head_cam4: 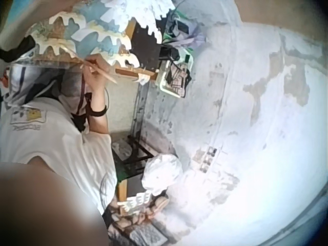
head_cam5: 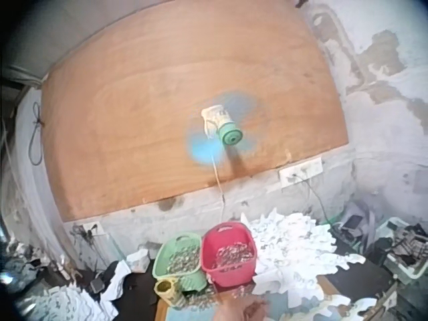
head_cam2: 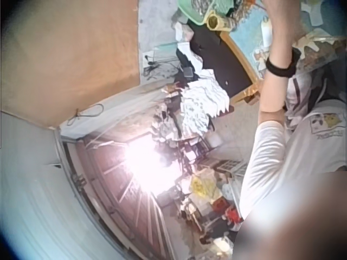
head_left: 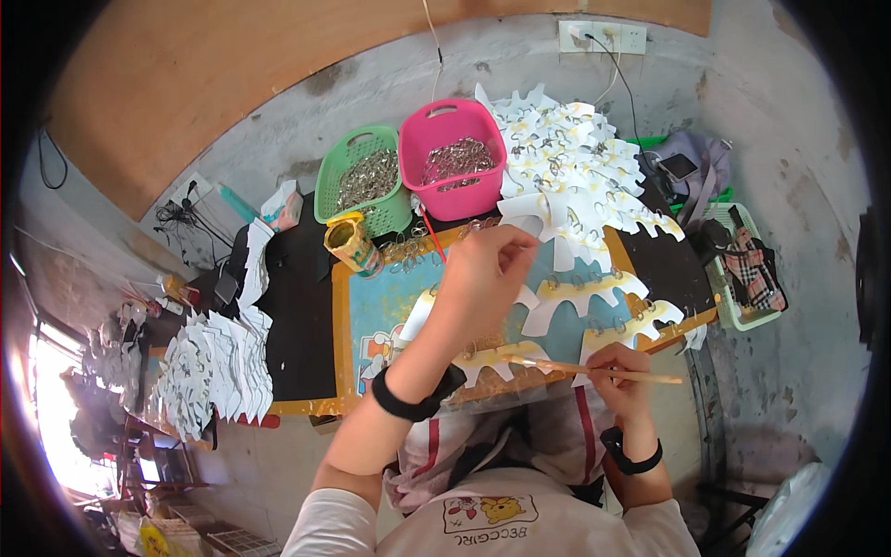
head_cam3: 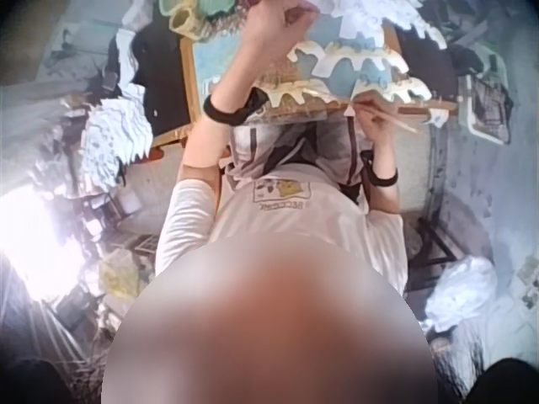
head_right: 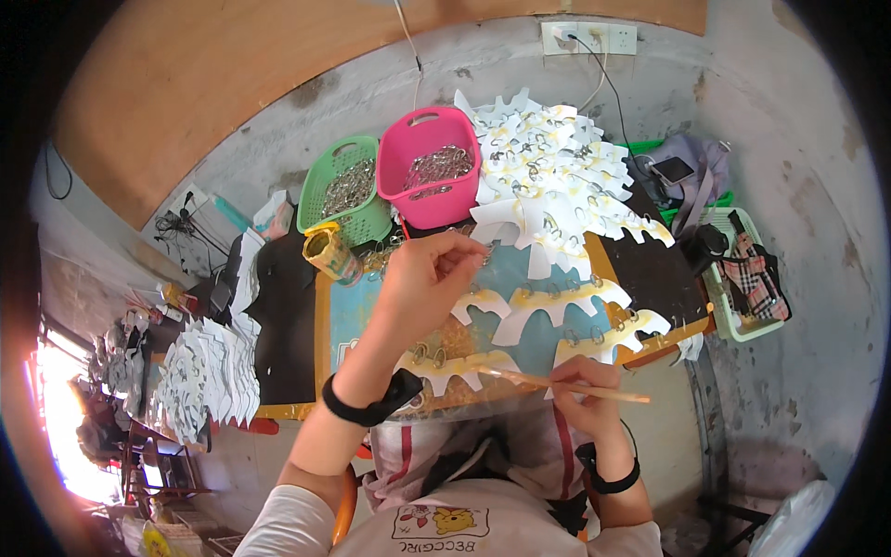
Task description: Apply glue to the edges of shoe material components using a brush.
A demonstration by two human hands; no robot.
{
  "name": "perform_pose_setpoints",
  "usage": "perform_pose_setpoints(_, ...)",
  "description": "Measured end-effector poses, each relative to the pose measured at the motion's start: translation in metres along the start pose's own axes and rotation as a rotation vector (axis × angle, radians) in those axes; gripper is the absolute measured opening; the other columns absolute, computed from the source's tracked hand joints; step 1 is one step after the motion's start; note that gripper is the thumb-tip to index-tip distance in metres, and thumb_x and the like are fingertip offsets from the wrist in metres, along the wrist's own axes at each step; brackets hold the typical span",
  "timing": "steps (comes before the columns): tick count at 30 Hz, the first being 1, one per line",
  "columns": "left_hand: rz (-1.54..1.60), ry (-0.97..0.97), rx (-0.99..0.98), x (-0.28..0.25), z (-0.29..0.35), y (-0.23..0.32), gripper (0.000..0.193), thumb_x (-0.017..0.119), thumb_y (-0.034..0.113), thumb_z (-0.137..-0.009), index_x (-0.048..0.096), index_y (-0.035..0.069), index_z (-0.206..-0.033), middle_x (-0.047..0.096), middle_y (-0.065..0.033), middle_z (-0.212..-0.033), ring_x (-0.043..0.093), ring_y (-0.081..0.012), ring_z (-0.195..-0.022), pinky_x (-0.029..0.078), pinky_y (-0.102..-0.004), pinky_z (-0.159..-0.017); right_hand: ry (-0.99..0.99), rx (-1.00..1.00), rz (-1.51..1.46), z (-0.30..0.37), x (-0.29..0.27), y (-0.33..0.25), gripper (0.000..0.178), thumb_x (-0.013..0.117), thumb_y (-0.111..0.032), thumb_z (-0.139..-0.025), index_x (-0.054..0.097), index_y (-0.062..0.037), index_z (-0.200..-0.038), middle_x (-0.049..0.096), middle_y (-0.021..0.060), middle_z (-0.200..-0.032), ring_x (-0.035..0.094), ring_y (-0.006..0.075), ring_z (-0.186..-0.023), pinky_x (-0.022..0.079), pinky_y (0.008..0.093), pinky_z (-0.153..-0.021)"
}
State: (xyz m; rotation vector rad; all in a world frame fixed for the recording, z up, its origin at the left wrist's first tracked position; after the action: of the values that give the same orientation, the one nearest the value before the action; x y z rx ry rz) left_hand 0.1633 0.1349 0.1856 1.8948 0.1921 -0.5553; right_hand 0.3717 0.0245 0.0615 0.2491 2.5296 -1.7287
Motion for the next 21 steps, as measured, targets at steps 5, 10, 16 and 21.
perform_pose_setpoints(5, -0.392, 0.087, -0.036, -0.001, -0.015, -0.071, 0.014, 0.067, 0.007, -0.078, 0.069, 0.001, -0.091, 0.068, -0.0111, -0.075, 0.064, -0.0198, -0.065, 0.051, -0.0314, -0.063, 0.054, -0.02, -0.021, -0.001, -0.006, -0.011, 0.004, 0.061, 0.002, -0.07, 0.061, -0.0009, -0.073, 0.063, 0.0062, -0.066, 0.06, 0.0128, -0.057, 0.046, 0.024, -0.053)
perform_pose_setpoints(10, -0.585, -0.005, -0.14, -0.008, -0.011, -0.132, 0.01, 0.067, 0.009, -0.073, 0.069, 0.004, -0.082, 0.067, -0.0176, -0.079, 0.066, -0.0336, -0.074, 0.053, -0.0403, -0.07, 0.041, -0.059, 0.017, -0.002, -0.006, -0.002, 0.006, 0.06, 0.005, -0.073, 0.059, -0.0007, -0.073, 0.061, 0.005, -0.065, 0.057, 0.0112, -0.054, 0.045, 0.0226, -0.051)
perform_pose_setpoints(16, -0.697, -0.056, -0.261, -0.002, -0.01, -0.157, 0.008, 0.066, 0.012, -0.074, 0.069, 0.005, -0.077, 0.067, -0.0205, -0.08, 0.066, -0.0377, -0.078, 0.054, -0.0454, -0.073, 0.167, 0.114, -0.255, 0.003, -0.002, -0.001, 0.007, 0.059, 0.006, -0.081, 0.057, 0.0002, -0.083, 0.061, 0.0045, -0.069, 0.061, 0.0109, -0.059, 0.047, 0.0216, -0.053)
perform_pose_setpoints(21, -0.696, -0.04, -0.212, 0.007, -0.025, -0.171, 0.011, 0.065, 0.013, -0.076, 0.069, 0.004, -0.077, 0.066, -0.0223, -0.079, 0.066, -0.0374, -0.079, 0.054, -0.0452, -0.072, 0.16, 0.192, -0.205, 0.005, 0.002, 0.016, 0.004, 0.056, 0.003, -0.089, 0.055, -0.0011, -0.09, 0.061, 0.0048, -0.07, 0.061, 0.0106, -0.059, 0.049, 0.0215, -0.054)
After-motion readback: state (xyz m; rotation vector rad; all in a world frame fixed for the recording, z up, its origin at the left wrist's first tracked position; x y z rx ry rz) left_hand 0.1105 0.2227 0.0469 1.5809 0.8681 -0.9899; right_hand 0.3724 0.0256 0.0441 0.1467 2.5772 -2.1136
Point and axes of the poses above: each hand's wrist, its own z-axis away from the middle knuckle, its own x-axis out of the palm, y = z × x, the point moved 5 cm from there along -z, towards the middle knuckle
